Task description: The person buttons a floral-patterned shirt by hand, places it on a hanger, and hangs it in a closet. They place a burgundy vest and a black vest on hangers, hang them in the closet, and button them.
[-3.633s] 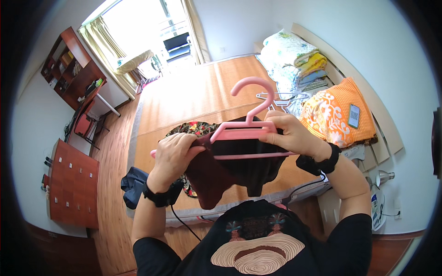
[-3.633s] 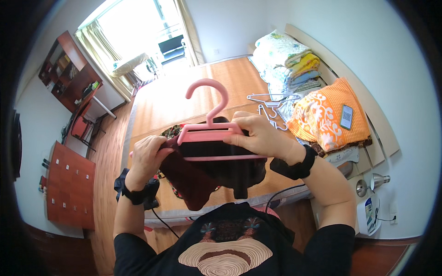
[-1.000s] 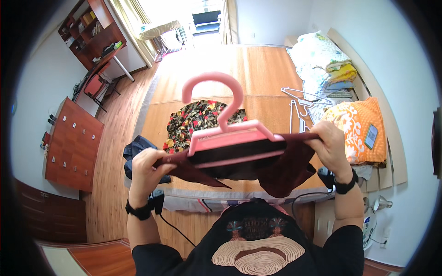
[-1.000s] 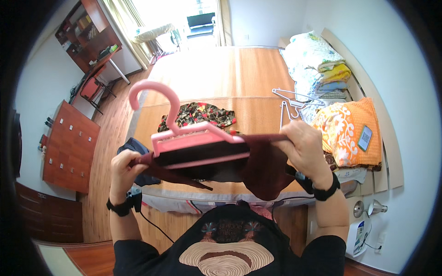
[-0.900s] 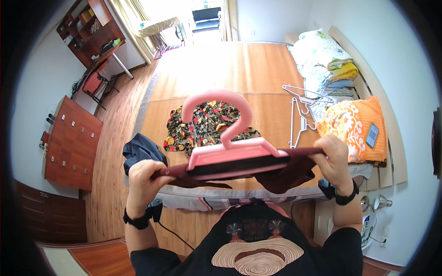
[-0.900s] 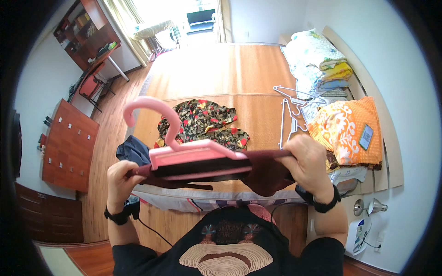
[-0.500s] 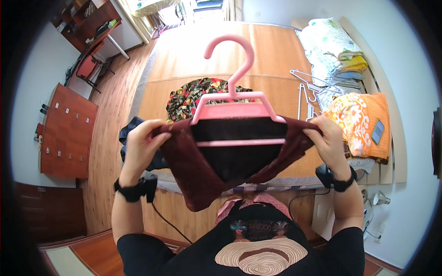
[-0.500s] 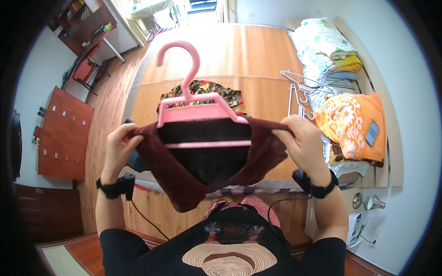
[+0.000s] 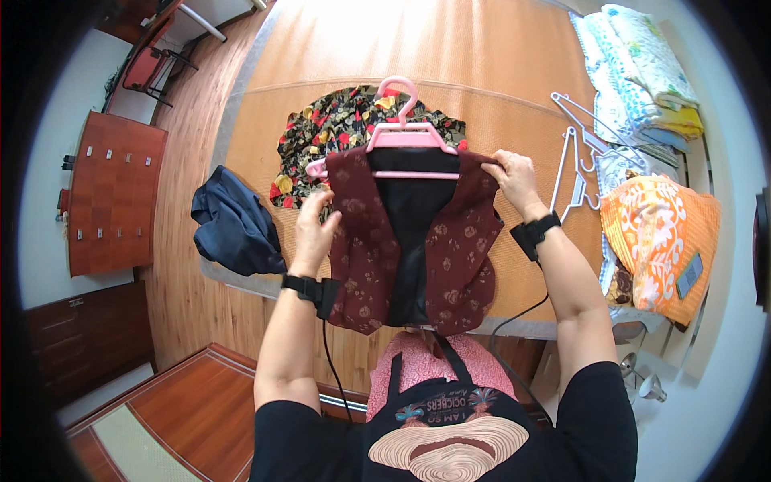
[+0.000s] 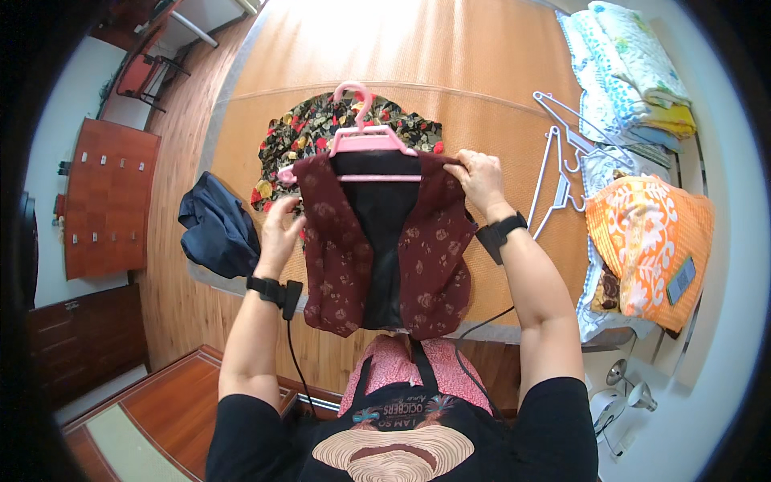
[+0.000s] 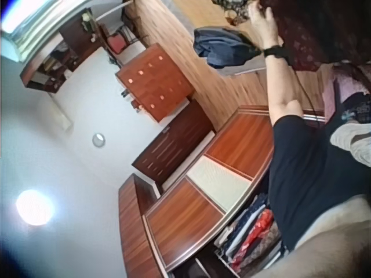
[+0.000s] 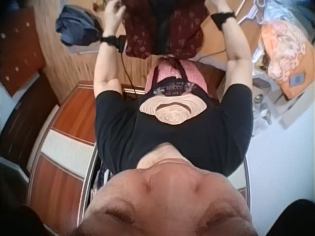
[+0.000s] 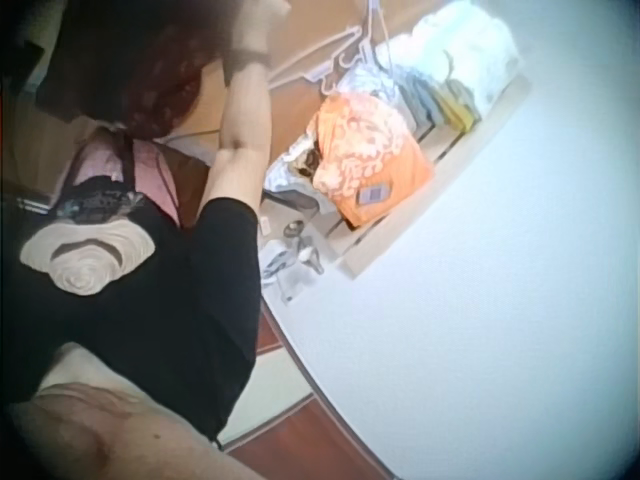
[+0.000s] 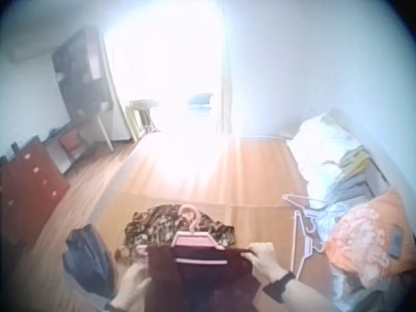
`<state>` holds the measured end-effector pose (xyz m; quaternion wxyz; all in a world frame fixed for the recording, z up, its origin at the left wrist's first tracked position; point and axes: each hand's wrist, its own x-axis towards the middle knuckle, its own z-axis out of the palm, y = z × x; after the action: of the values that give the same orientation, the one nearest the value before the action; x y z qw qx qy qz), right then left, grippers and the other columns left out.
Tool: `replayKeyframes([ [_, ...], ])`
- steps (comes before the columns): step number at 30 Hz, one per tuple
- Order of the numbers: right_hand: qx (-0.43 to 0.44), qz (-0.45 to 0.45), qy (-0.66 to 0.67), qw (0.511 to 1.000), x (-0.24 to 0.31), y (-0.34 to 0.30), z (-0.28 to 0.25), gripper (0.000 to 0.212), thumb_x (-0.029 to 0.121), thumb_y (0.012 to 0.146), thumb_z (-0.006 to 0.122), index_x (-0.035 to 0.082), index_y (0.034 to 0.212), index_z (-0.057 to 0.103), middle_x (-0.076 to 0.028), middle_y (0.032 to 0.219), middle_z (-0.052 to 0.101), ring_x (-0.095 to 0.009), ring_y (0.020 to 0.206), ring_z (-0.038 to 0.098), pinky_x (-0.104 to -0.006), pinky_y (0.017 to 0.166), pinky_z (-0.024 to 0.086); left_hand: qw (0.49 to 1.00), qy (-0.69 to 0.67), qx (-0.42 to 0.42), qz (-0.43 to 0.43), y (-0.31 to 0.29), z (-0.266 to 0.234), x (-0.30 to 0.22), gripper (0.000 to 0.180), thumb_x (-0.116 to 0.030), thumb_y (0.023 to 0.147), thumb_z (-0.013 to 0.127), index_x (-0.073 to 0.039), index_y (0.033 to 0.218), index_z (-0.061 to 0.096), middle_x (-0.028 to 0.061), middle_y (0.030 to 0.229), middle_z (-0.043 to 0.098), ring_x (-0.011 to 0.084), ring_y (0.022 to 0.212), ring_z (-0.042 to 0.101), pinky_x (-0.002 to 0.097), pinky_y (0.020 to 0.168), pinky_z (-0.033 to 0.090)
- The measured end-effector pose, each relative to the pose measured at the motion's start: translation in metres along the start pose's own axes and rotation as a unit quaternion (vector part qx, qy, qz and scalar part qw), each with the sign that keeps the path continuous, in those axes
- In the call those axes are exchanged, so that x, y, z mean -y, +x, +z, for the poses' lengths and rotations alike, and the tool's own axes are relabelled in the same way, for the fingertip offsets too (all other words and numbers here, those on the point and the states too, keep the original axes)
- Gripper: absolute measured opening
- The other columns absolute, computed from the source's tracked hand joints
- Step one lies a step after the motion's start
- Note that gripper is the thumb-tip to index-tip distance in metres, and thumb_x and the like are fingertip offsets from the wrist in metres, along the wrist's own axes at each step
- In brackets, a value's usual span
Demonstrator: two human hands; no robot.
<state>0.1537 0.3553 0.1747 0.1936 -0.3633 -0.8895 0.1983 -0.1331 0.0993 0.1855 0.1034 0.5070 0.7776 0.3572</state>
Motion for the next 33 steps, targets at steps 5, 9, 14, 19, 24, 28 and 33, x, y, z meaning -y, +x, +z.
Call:
replayKeyframes([
  [5,-0.016,0.046,-0.079,0.996,-0.060,0.038,0.050,0.026,0.038,0.079,0.060,0.012,0.079,0.061,-0.006,0.080,0.062,-0.025,0.084,0.056,-0.0370,0.079,0.037,0.981,-0.034,0.089,-0.171,-0.054,0.058,0.017,0.026,-0.002,0.072,0.066,-0.002,0.098,0.062,0.0066,0.090,0.062,0.0152,0.078,0.059,0.0275,0.072,0.049],
  [9,-0.180,0.052,-0.150,0.971,-0.075,0.042,0.090,0.014,0.021,0.077,0.062,0.010,0.086,0.061,-0.009,0.084,0.061,-0.028,0.091,0.052,-0.0405,0.085,0.037,0.967,-0.044,0.111,-0.226,-0.073,0.100,0.017,0.025,-0.004,0.070,0.069,-0.004,0.094,0.063,0.0085,0.086,0.062,0.0191,0.073,0.059,0.0292,0.068,0.049],
  [14,0.093,0.084,0.081,0.989,-0.032,-0.034,0.147,0.008,0.011,0.077,0.060,0.005,0.082,0.057,-0.014,0.082,0.058,-0.034,0.083,0.055,-0.0406,0.075,0.045,0.961,-0.031,0.109,-0.253,-0.074,0.152,0.020,0.027,-0.007,0.067,0.071,-0.005,0.092,0.061,0.0091,0.088,0.060,0.0230,0.074,0.059,0.0329,0.069,0.049],
  [19,0.155,0.188,0.186,0.952,-0.002,-0.109,0.193,0.013,0.007,0.076,0.061,0.003,0.088,0.057,-0.014,0.083,0.058,-0.032,0.084,0.056,-0.0392,0.074,0.046,0.979,0.054,0.094,-0.174,-0.080,0.202,0.029,0.046,-0.010,0.064,0.073,-0.008,0.104,0.051,0.0131,0.108,0.051,0.0317,0.104,0.048,0.0404,0.089,0.040],
  [24,0.122,0.211,0.104,0.964,0.011,-0.112,0.212,0.022,0.011,0.075,0.063,0.006,0.095,0.054,-0.011,0.091,0.056,-0.030,0.089,0.055,-0.0393,0.076,0.046,0.971,0.129,0.090,-0.180,-0.078,0.221,0.028,0.050,-0.008,0.064,0.071,-0.007,0.108,0.047,0.0128,0.116,0.045,0.0313,0.107,0.045,0.0396,0.091,0.037],
  [28,0.111,0.228,0.045,0.966,0.017,-0.104,0.215,0.014,0.011,0.076,0.062,0.006,0.082,0.051,-0.011,0.081,0.054,-0.029,0.081,0.056,-0.0394,0.070,0.046,0.980,0.138,0.056,-0.135,-0.079,0.223,0.045,0.041,-0.005,0.065,0.063,-0.006,0.105,0.051,0.0125,0.110,0.050,0.0310,0.101,0.049,0.0401,0.087,0.041],
  [33,0.132,0.213,0.081,0.965,0.025,-0.101,0.214,0.012,0.010,0.076,0.060,0.007,0.083,0.051,-0.012,0.081,0.055,-0.031,0.080,0.056,-0.0414,0.070,0.047,0.985,0.089,0.066,-0.132,-0.076,0.212,0.057,0.031,-0.001,0.068,0.058,-0.006,0.098,0.056,0.0106,0.100,0.055,0.0296,0.092,0.054,0.0383,0.080,0.045],
])
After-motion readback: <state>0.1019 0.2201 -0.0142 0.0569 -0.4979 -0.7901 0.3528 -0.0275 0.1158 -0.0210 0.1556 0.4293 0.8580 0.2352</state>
